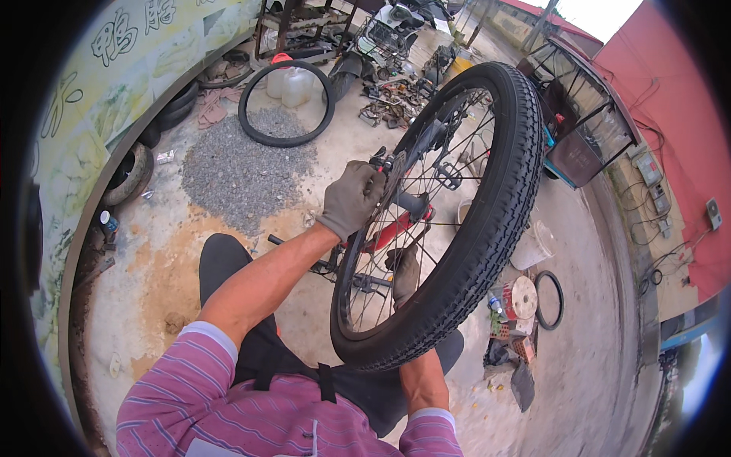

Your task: The person removes the inner tube from a bicycle tire, then uses a wrench to adjust the rear wheel axle and derailleur. The person repeatedly seats the tire bead onto the rim and checks the fit.

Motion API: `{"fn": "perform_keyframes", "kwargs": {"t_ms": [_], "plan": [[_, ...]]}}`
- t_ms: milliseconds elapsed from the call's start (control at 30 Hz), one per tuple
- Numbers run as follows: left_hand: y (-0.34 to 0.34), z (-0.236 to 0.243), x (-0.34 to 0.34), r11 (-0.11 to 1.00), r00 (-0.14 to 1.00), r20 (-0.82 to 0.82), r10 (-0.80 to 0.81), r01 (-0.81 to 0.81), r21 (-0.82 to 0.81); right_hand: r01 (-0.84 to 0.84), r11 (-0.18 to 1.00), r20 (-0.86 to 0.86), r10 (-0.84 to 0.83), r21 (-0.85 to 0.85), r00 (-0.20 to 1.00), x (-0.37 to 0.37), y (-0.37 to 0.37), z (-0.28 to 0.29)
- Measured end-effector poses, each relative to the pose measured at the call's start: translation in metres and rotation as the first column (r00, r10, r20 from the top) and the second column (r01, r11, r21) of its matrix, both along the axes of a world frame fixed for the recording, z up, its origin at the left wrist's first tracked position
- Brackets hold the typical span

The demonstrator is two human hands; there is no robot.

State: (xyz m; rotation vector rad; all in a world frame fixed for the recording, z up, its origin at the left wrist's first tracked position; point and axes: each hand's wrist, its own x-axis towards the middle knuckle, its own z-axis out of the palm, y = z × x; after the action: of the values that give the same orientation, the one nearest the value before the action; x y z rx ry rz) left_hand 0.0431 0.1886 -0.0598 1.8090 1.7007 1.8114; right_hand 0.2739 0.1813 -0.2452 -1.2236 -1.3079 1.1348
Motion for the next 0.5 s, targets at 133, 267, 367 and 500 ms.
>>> {"fn": "perform_keyframes", "kwargs": {"t_ms": [133, 267, 367, 500], "plan": [[0.001, 0.000, -0.001, 1.000, 1.000, -0.005, 0.010, -0.010, 0.027, 0.036, 0.998, 0.012, -0.037, 0.046, 0.999, -0.011, -0.003, -0.002], [0.002, -0.005, -0.002, 1.000, 0.998, -0.053, 0.019, -0.018, 0.015, -0.019, 0.995, 0.237, -0.005, 0.099, 0.972, -0.011, -0.010, 0.015], [0.005, -0.008, -0.003, 0.999, 0.999, -0.042, 0.013, -0.012, 0.039, -0.065, 0.990, 0.118, 0.080, -0.126, 0.990, -0.005, -0.034, 0.042], [0.010, -0.008, -0.006, 0.999, 0.996, -0.079, -0.028, 0.029, 0.016, -0.046, 0.943, 0.076, 0.076, -0.331, 0.994, -0.008, -0.065, 0.066]]}}
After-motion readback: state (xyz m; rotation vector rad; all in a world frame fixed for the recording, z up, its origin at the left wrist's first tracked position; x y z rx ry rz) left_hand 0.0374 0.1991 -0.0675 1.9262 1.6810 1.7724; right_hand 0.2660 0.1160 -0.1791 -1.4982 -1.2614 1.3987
